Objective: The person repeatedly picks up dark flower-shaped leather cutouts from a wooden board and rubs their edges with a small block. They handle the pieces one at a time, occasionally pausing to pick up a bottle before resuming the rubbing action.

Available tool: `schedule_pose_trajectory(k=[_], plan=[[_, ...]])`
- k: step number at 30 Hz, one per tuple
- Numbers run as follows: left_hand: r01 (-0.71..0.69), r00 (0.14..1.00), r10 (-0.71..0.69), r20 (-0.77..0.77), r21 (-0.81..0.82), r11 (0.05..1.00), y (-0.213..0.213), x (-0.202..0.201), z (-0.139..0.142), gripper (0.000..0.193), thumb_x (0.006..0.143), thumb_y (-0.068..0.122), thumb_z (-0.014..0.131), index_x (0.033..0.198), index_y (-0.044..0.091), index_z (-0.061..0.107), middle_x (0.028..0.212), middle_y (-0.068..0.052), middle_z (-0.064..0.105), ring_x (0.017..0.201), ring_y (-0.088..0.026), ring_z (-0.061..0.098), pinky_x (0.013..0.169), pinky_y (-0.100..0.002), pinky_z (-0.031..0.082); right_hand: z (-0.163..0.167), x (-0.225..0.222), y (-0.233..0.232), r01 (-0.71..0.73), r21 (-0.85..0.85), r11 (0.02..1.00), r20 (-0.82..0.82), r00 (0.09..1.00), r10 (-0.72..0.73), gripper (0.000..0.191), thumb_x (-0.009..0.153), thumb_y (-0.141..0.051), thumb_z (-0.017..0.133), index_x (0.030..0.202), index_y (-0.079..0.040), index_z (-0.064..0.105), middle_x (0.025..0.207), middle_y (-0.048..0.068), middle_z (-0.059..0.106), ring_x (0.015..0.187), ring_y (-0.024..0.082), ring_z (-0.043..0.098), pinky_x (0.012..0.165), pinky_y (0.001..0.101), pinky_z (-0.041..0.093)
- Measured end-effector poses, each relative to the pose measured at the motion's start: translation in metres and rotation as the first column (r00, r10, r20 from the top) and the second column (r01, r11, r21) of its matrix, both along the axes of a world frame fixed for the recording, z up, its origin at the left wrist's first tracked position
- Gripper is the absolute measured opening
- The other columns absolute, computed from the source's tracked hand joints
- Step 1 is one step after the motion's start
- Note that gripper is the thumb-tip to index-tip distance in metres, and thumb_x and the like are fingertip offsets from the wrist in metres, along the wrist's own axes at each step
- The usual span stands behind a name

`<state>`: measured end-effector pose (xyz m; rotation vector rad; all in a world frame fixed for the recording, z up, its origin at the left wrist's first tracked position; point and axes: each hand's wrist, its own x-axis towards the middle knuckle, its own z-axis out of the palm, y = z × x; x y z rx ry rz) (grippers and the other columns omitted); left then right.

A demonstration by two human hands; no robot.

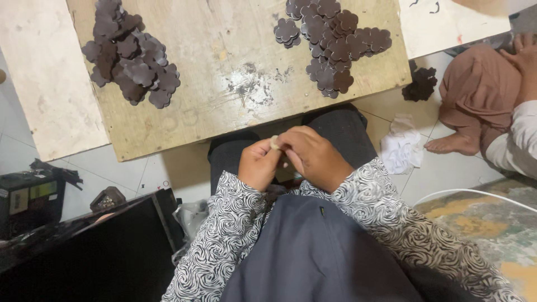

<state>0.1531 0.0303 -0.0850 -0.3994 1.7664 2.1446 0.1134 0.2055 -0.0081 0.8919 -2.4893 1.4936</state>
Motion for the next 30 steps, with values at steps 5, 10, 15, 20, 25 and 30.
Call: schedule_pose_trajectory(k=[5, 10, 15, 20, 25, 30], plan=[[-0.054, 0.999, 0.054, -0.004, 0.099, 0.994, 0.002, -0.002, 0.006, 0.026, 0.102, 0.007, 0.058, 0.122, -0.002, 0.072, 0.103, -0.006, 0.075, 0.082, -0.008, 0.068, 0.072, -0.023, 0.058, -0.001, -0.007, 0.001, 0.053, 0.092, 0.994, 0.138, 0.988, -0.065, 0.021, 0.093, 0.0, 0.069, 0.112, -0.004, 0.061, 0.101, 0.014, 0.067, 0.094, 0.032, 0.068, 0.08, 0.0392, 0.056], [-0.035, 0.993, 0.015, 0.12, 0.168, 0.985, 0.001, -0.004, 0.005, 0.028, 0.102, 0.008, 0.056, 0.125, -0.002, 0.068, 0.108, -0.005, 0.075, 0.091, -0.008, 0.071, 0.076, -0.023, 0.059, -0.001, -0.004, 0.005, 0.239, 0.034, 0.97, 0.132, 0.961, -0.241, 0.02, 0.094, -0.003, 0.07, 0.112, -0.005, 0.062, 0.104, 0.014, 0.068, 0.088, 0.028, 0.07, 0.071, 0.0362, 0.057], [0.044, 0.999, -0.043, -0.011, 0.176, 0.983, 0.002, 0.001, 0.003, 0.025, 0.112, 0.009, 0.055, 0.12, -0.009, 0.07, 0.106, -0.01, 0.074, 0.09, -0.012, 0.068, 0.077, -0.024, 0.056, -0.003, -0.001, 0.0, 0.04, 0.05, 0.998, 0.081, 0.996, -0.044, 0.02, 0.094, -0.003, 0.071, 0.112, -0.004, 0.062, 0.103, 0.013, 0.067, 0.093, 0.029, 0.07, 0.077, 0.0355, 0.058], [-0.029, 0.991, -0.001, 0.133, 0.229, 0.973, 0.002, -0.001, 0.007, 0.027, 0.103, 0.009, 0.054, 0.124, -0.001, 0.068, 0.109, -0.005, 0.074, 0.094, -0.01, 0.071, 0.079, -0.024, 0.059, -0.007, -0.008, 0.003, 0.223, 0.045, 0.974, 0.244, 0.943, -0.228, 0.02, 0.095, -0.004, 0.069, 0.113, -0.004, 0.062, 0.104, 0.013, 0.068, 0.093, 0.025, 0.072, 0.077, 0.0343, 0.06], [-0.005, 0.991, -0.036, 0.128, 0.306, 0.952, 0.003, -0.002, 0.001, 0.027, 0.105, 0.009, 0.054, 0.125, -0.003, 0.066, 0.11, -0.006, 0.074, 0.095, -0.013, 0.071, 0.085, -0.028, 0.06, -0.007, 0.001, 0.003, 0.083, -0.01, 0.997, 0.046, 0.996, -0.082, 0.02, 0.095, -0.007, 0.072, 0.112, -0.006, 0.061, 0.107, 0.015, 0.068, 0.097, 0.028, 0.069, 0.081, 0.0368, 0.058], [-0.009, 0.996, -0.021, 0.082, 0.354, 0.935, 0.001, 0.0, -0.004, 0.027, 0.107, 0.007, 0.055, 0.13, -0.003, 0.066, 0.108, -0.006, 0.071, 0.094, -0.012, 0.067, 0.089, -0.032, 0.061, -0.007, -0.005, 0.001, 0.053, 0.099, 0.994, 0.152, 0.986, -0.068, 0.02, 0.094, -0.006, 0.071, 0.112, -0.006, 0.062, 0.101, 0.012, 0.069, 0.095, 0.03, 0.069, 0.078, 0.0374, 0.057]])
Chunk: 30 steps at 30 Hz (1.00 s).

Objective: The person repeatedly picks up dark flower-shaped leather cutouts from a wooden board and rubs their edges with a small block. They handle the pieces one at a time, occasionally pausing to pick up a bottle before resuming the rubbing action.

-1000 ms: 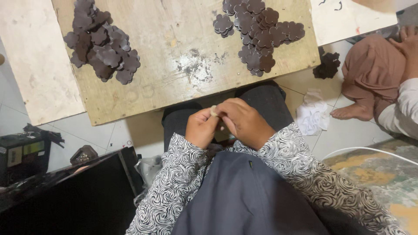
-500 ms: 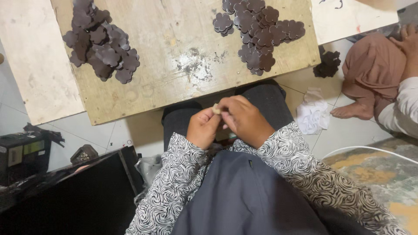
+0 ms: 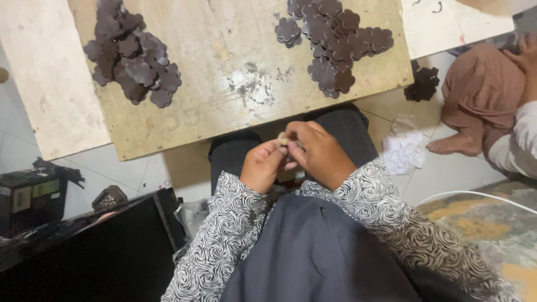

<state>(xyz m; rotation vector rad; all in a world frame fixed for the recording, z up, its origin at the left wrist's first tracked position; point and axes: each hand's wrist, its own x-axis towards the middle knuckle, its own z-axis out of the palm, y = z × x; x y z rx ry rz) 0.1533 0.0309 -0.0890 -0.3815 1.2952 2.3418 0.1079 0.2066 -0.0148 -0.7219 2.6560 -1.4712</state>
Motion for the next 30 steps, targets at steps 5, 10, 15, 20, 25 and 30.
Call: schedule_pose_trajectory(k=[5, 10, 15, 20, 25, 30], plan=[[0.003, 0.997, 0.0, 0.082, -0.037, 0.999, -0.002, 0.001, 0.0, 0.029, 0.102, 0.007, 0.053, 0.128, 0.001, 0.064, 0.114, -0.005, 0.072, 0.1, -0.013, 0.071, 0.087, -0.031, 0.06, 0.003, -0.002, 0.006, 0.146, -0.043, 0.988, 0.02, 0.989, -0.146, 0.021, 0.094, -0.005, 0.07, 0.113, -0.005, 0.06, 0.104, 0.013, 0.069, 0.093, 0.029, 0.07, 0.077, 0.0369, 0.057], [0.025, 0.997, -0.03, -0.075, -0.059, 0.998, 0.002, 0.003, -0.004, 0.026, 0.11, 0.007, 0.052, 0.127, -0.007, 0.065, 0.116, -0.012, 0.073, 0.102, -0.017, 0.071, 0.092, -0.031, 0.058, 0.007, 0.007, 0.0, -0.075, -0.046, 0.996, -0.053, 0.996, 0.072, 0.024, 0.091, -0.004, 0.07, 0.113, -0.005, 0.062, 0.104, 0.014, 0.067, 0.097, 0.031, 0.069, 0.081, 0.0375, 0.058], [-0.03, 0.996, 0.028, 0.087, 0.021, 0.999, -0.001, -0.001, 0.002, 0.028, 0.104, 0.005, 0.052, 0.128, -0.002, 0.064, 0.113, -0.009, 0.072, 0.098, -0.016, 0.071, 0.09, -0.033, 0.059, 0.007, 0.0, 0.001, 0.132, -0.042, 0.99, 0.061, 0.99, -0.129, 0.02, 0.093, -0.005, 0.071, 0.112, -0.005, 0.063, 0.101, 0.012, 0.068, 0.092, 0.027, 0.071, 0.075, 0.0349, 0.058], [-0.113, 0.974, 0.091, 0.209, 0.097, 0.989, -0.004, -0.006, 0.021, 0.033, 0.106, 0.016, 0.05, 0.129, -0.004, 0.064, 0.11, -0.012, 0.071, 0.095, -0.018, 0.071, 0.087, -0.035, 0.059, 0.008, 0.008, 0.003, 0.032, -0.06, 0.998, -0.035, 0.999, -0.034, 0.019, 0.093, -0.006, 0.071, 0.11, -0.005, 0.062, 0.103, 0.011, 0.069, 0.094, 0.028, 0.07, 0.077, 0.0358, 0.058], [-0.199, 0.944, 0.185, 0.273, 0.022, 0.98, -0.003, -0.008, 0.033, 0.036, 0.105, 0.021, 0.05, 0.126, -0.005, 0.063, 0.109, -0.013, 0.073, 0.095, -0.022, 0.072, 0.086, -0.036, 0.06, 0.009, 0.004, -0.001, -0.032, 0.046, 0.998, 0.023, 0.999, 0.031, 0.024, 0.089, -0.003, 0.073, 0.11, -0.003, 0.062, 0.102, 0.014, 0.068, 0.093, 0.031, 0.069, 0.075, 0.0373, 0.058], [-0.225, 0.949, 0.221, 0.226, -0.008, 0.974, -0.003, -0.004, 0.02, 0.038, 0.103, 0.02, 0.049, 0.128, -0.006, 0.063, 0.114, -0.011, 0.074, 0.097, -0.02, 0.073, 0.087, -0.035, 0.062, 0.014, 0.006, 0.0, 0.006, -0.072, 0.997, -0.044, 0.999, -0.009, 0.019, 0.091, -0.002, 0.071, 0.108, -0.004, 0.061, 0.103, 0.013, 0.067, 0.095, 0.029, 0.07, 0.079, 0.0372, 0.059]])
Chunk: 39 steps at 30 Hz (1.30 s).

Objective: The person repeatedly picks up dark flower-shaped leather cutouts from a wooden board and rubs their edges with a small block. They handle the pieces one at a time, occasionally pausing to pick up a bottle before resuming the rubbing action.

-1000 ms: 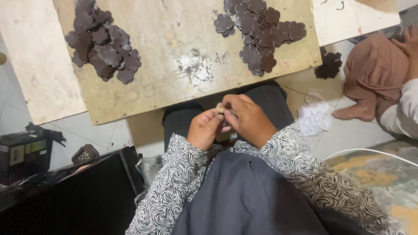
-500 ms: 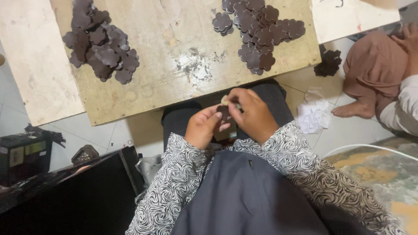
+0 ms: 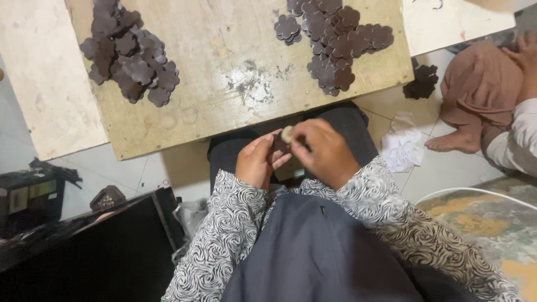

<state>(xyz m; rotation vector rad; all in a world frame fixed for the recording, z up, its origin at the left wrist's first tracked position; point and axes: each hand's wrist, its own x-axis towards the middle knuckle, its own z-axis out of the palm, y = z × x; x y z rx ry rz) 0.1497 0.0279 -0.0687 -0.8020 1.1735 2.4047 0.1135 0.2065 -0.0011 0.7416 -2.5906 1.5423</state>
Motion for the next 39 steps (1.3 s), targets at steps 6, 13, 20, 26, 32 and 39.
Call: schedule_pose_trajectory(k=[6, 13, 20, 26, 32, 39], plan=[[-0.037, 0.996, 0.039, -0.085, 0.022, 0.999, -0.001, 0.004, -0.009, 0.04, 0.111, 0.019, 0.052, 0.134, -0.01, 0.064, 0.115, -0.017, 0.071, 0.095, -0.021, 0.067, 0.083, -0.036, 0.054, -0.001, 0.002, -0.003, -0.237, 0.079, 0.968, -0.062, 0.968, 0.242, 0.021, 0.083, -0.001, 0.074, 0.1, -0.005, 0.063, 0.097, 0.011, 0.068, 0.095, 0.034, 0.068, 0.082, 0.0411, 0.056], [-0.089, 0.996, 0.089, -0.004, -0.001, 0.996, -0.008, -0.004, 0.004, 0.038, 0.104, 0.021, 0.049, 0.129, -0.005, 0.061, 0.118, -0.013, 0.072, 0.104, -0.022, 0.072, 0.096, -0.039, 0.058, -0.001, 0.0, 0.005, 0.119, 0.027, 0.992, 0.064, 0.991, -0.121, 0.019, 0.088, -0.001, 0.074, 0.105, -0.005, 0.065, 0.093, 0.01, 0.069, 0.084, 0.027, 0.069, 0.072, 0.0371, 0.057], [-0.024, 1.0, 0.024, -0.004, 0.082, 0.996, -0.003, -0.001, 0.012, 0.038, 0.107, 0.021, 0.05, 0.133, -0.004, 0.062, 0.118, -0.016, 0.069, 0.103, -0.024, 0.069, 0.095, -0.04, 0.056, -0.003, 0.0, -0.005, -0.066, 0.052, 0.996, -0.127, 0.989, 0.073, 0.025, 0.086, -0.001, 0.075, 0.108, -0.004, 0.064, 0.106, 0.012, 0.07, 0.102, 0.032, 0.069, 0.085, 0.0394, 0.057], [0.02, 1.0, -0.019, -0.014, 0.137, 0.99, -0.003, -0.003, 0.02, 0.042, 0.103, 0.016, 0.047, 0.137, -0.005, 0.058, 0.123, -0.014, 0.07, 0.107, -0.023, 0.071, 0.096, -0.039, 0.057, -0.011, 0.001, -0.002, 0.069, -0.029, 0.997, -0.043, 0.997, -0.071, 0.02, 0.092, -0.002, 0.073, 0.108, -0.005, 0.062, 0.104, 0.009, 0.071, 0.095, 0.026, 0.07, 0.077, 0.0345, 0.057], [0.129, 0.972, -0.113, -0.206, 0.068, 0.989, 0.001, 0.0, 0.006, 0.044, 0.101, 0.001, 0.053, 0.145, -0.004, 0.053, 0.128, -0.009, 0.067, 0.111, -0.015, 0.067, 0.098, -0.034, 0.054, -0.017, 0.0, -0.004, 0.115, -0.06, 0.992, 0.15, 0.983, -0.105, 0.025, 0.092, -0.004, 0.074, 0.113, -0.005, 0.061, 0.104, 0.01, 0.069, 0.091, 0.022, 0.072, 0.076, 0.0336, 0.058], [0.186, 0.913, -0.244, -0.328, -0.197, 0.963, 0.005, 0.003, -0.019, 0.041, 0.104, 0.0, 0.052, 0.145, -0.006, 0.055, 0.132, -0.009, 0.068, 0.117, -0.012, 0.065, 0.103, -0.026, 0.051, -0.011, 0.002, 0.0, -0.048, -0.013, 0.999, -0.079, 0.996, 0.047, 0.022, 0.086, -0.001, 0.073, 0.106, -0.007, 0.064, 0.107, 0.011, 0.068, 0.1, 0.029, 0.069, 0.082, 0.0369, 0.057]])
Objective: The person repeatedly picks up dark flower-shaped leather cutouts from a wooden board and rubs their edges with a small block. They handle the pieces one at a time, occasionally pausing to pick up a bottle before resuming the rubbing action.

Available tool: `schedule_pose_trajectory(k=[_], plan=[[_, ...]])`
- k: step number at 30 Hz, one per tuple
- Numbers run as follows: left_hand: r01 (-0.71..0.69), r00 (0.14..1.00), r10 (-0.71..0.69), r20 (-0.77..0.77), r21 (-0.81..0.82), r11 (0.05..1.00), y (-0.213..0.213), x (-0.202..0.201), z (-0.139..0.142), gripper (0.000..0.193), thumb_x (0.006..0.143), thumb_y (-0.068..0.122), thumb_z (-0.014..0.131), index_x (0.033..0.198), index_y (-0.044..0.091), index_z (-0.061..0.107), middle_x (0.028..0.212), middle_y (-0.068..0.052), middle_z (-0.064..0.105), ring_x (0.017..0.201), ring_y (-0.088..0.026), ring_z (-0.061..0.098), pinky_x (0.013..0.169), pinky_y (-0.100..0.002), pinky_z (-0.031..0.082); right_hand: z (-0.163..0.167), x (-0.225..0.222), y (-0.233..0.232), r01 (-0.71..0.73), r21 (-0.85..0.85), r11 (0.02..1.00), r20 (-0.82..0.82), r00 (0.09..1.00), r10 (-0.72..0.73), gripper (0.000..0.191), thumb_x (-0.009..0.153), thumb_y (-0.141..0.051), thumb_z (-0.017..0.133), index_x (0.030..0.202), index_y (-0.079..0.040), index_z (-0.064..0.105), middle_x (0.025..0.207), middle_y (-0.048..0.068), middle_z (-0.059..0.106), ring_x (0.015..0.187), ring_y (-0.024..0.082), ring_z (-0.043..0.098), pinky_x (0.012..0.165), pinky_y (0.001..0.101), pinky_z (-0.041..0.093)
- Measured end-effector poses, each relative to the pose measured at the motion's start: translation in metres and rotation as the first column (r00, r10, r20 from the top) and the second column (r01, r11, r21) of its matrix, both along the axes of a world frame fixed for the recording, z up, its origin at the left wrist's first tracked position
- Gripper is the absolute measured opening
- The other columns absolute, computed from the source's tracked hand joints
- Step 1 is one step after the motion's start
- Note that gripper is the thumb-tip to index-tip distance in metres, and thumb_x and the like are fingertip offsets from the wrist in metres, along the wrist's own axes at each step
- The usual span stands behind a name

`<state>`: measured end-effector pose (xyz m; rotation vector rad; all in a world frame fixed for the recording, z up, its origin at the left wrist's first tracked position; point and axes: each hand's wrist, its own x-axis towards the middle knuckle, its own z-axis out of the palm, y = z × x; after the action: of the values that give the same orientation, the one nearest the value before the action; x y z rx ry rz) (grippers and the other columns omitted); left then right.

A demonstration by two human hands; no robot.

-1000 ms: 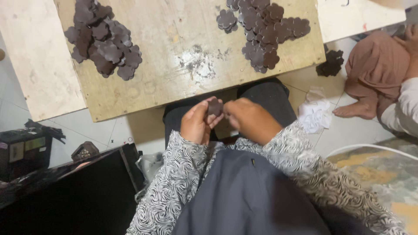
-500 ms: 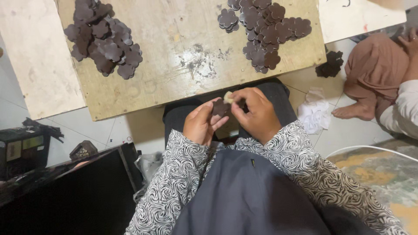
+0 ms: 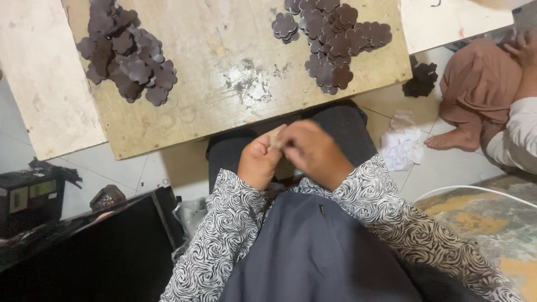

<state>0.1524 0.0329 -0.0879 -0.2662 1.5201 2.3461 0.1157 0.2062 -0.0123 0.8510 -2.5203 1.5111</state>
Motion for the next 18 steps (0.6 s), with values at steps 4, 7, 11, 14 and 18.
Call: schedule_pose_trajectory(k=[4, 7, 11, 14, 18], plan=[[-0.003, 1.0, 0.004, -0.008, 0.059, 0.998, 0.0, 0.004, 0.004, 0.044, 0.103, -0.002, 0.05, 0.147, -0.006, 0.053, 0.134, -0.009, 0.066, 0.119, -0.012, 0.064, 0.103, -0.026, 0.052, 0.001, -0.003, 0.002, -0.026, 0.0, 1.0, 0.035, 0.999, 0.026, 0.02, 0.09, 0.0, 0.073, 0.105, -0.006, 0.062, 0.105, 0.009, 0.068, 0.102, 0.03, 0.069, 0.085, 0.0374, 0.057], [-0.018, 0.996, 0.005, 0.095, 0.134, 0.991, -0.001, 0.001, 0.01, 0.047, 0.099, -0.004, 0.052, 0.146, -0.005, 0.051, 0.131, -0.008, 0.066, 0.116, -0.013, 0.065, 0.097, -0.029, 0.055, -0.001, -0.009, 0.003, 0.111, 0.018, 0.994, 0.162, 0.98, -0.112, 0.017, 0.091, -0.001, 0.073, 0.104, -0.005, 0.063, 0.102, 0.008, 0.071, 0.096, 0.027, 0.07, 0.079, 0.0354, 0.057], [-0.067, 0.981, 0.028, 0.19, 0.2, 0.978, -0.004, -0.002, 0.011, 0.049, 0.099, -0.004, 0.051, 0.148, -0.004, 0.05, 0.124, -0.008, 0.067, 0.109, -0.014, 0.067, 0.096, -0.031, 0.057, -0.003, -0.008, 0.006, 0.258, 0.011, 0.966, 0.198, 0.947, -0.255, 0.016, 0.092, -0.003, 0.072, 0.105, -0.006, 0.064, 0.102, 0.008, 0.071, 0.09, 0.024, 0.071, 0.076, 0.0348, 0.058], [-0.12, 0.974, 0.06, 0.216, 0.278, 0.953, -0.007, -0.002, 0.01, 0.048, 0.099, -0.004, 0.051, 0.147, -0.006, 0.051, 0.119, -0.012, 0.069, 0.104, -0.017, 0.068, 0.093, -0.031, 0.056, -0.002, -0.005, 0.006, 0.113, -0.003, 0.994, 0.0, 0.994, -0.113, 0.018, 0.09, -0.001, 0.074, 0.103, -0.006, 0.062, 0.102, 0.01, 0.07, 0.097, 0.027, 0.069, 0.08, 0.0359, 0.057], [-0.171, 0.959, 0.086, 0.269, 0.31, 0.935, -0.009, -0.003, 0.014, 0.049, 0.1, -0.003, 0.053, 0.15, -0.006, 0.051, 0.108, -0.01, 0.065, 0.098, -0.018, 0.067, 0.099, -0.036, 0.061, 0.002, -0.006, 0.004, 0.134, 0.003, 0.991, 0.173, 0.976, -0.132, 0.021, 0.089, 0.0, 0.072, 0.108, -0.004, 0.063, 0.102, 0.011, 0.067, 0.093, 0.025, 0.07, 0.078, 0.0335, 0.059]])
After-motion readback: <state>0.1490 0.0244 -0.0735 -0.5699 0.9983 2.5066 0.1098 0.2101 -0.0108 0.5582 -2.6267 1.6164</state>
